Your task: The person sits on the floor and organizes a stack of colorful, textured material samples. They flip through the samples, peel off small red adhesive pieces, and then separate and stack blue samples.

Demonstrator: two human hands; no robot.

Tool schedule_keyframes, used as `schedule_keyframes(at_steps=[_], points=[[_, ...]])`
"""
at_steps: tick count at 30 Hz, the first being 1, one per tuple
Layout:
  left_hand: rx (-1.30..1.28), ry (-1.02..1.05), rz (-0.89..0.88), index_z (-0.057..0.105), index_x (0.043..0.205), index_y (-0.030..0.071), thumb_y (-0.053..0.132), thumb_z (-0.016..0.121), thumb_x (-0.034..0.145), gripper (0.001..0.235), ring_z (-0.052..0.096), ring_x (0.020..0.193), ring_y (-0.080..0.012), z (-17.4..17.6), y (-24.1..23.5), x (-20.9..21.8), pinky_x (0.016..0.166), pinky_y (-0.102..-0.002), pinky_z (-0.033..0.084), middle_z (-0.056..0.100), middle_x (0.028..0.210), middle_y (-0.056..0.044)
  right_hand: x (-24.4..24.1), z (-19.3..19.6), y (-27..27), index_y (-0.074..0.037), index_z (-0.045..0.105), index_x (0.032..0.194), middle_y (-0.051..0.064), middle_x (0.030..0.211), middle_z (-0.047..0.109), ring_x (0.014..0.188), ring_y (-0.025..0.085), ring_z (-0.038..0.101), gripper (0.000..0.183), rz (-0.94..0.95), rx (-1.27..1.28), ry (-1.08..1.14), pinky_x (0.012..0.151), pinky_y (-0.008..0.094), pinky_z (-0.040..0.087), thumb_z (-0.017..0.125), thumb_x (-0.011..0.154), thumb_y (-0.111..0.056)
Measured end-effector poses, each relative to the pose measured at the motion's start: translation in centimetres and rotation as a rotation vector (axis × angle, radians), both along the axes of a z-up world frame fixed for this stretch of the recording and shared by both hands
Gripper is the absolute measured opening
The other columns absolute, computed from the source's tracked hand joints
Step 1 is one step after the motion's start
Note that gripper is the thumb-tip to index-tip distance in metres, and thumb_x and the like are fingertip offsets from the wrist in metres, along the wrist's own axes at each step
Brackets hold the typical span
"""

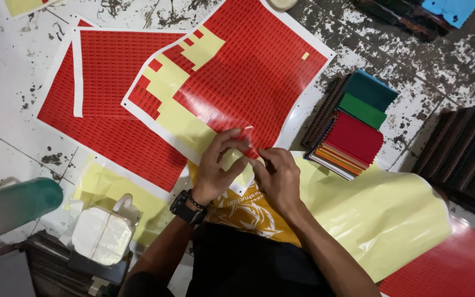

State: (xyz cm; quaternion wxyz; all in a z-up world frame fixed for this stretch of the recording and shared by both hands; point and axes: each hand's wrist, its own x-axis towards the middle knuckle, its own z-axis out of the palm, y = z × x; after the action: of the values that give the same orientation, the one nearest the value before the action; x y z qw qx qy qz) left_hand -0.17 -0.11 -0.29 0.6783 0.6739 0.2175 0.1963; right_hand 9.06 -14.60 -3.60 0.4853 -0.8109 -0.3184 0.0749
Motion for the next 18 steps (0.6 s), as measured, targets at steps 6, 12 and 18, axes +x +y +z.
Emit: schedule_keyframes(at_steps=[6, 12, 18], points=[[0.015, -0.031, 0.012, 0.052, 0.144, 0.004, -0.002, 0.066, 0.084, 0.062, 0.073, 0.108, -0.03, -0.1, -0.1, 0.0, 0.106, -0.047, 0.049, 0.072, 0.115, -0.016, -0.8, -0.8, 0.1, -0.003, 0.08, 0.094, 0.009, 0.084, 0.074, 0.078, 0.029, 0.071, 0.017, 0.003, 0.078, -0.143, 0.067, 0.035, 0.059, 0.088, 0.082, -0.012], [-0.003, -0.031, -0.016, 0.054, 0.145, 0.005, -0.005, 0.065, 0.08, 0.067, 0.073, 0.107, -0.0305, -1.0, -0.2, -0.1, 0.105, -0.048, 0.049, 0.068, 0.122, -0.019, -0.5, -0.9, -0.2, -0.002, 0.079, 0.09, 0.01, 0.082, 0.073, 0.079, 0.03, 0.071, 0.017, -0.018, 0.068, -0.025, 0.068, 0.036, 0.058, 0.09, 0.079, -0.009], [-0.033, -0.028, -0.044, 0.05, 0.148, 0.004, -0.005, 0.067, 0.08, 0.07, 0.074, 0.106, -0.0286, -0.4, -0.1, 0.0, 0.105, -0.045, 0.05, 0.064, 0.127, -0.019, 0.4, 1.7, -0.2, -0.004, 0.075, 0.088, 0.009, 0.092, 0.071, 0.075, 0.02, 0.062, 0.012, 0.048, 0.166, 0.369, 0.066, 0.032, 0.051, 0.085, 0.082, -0.004]])
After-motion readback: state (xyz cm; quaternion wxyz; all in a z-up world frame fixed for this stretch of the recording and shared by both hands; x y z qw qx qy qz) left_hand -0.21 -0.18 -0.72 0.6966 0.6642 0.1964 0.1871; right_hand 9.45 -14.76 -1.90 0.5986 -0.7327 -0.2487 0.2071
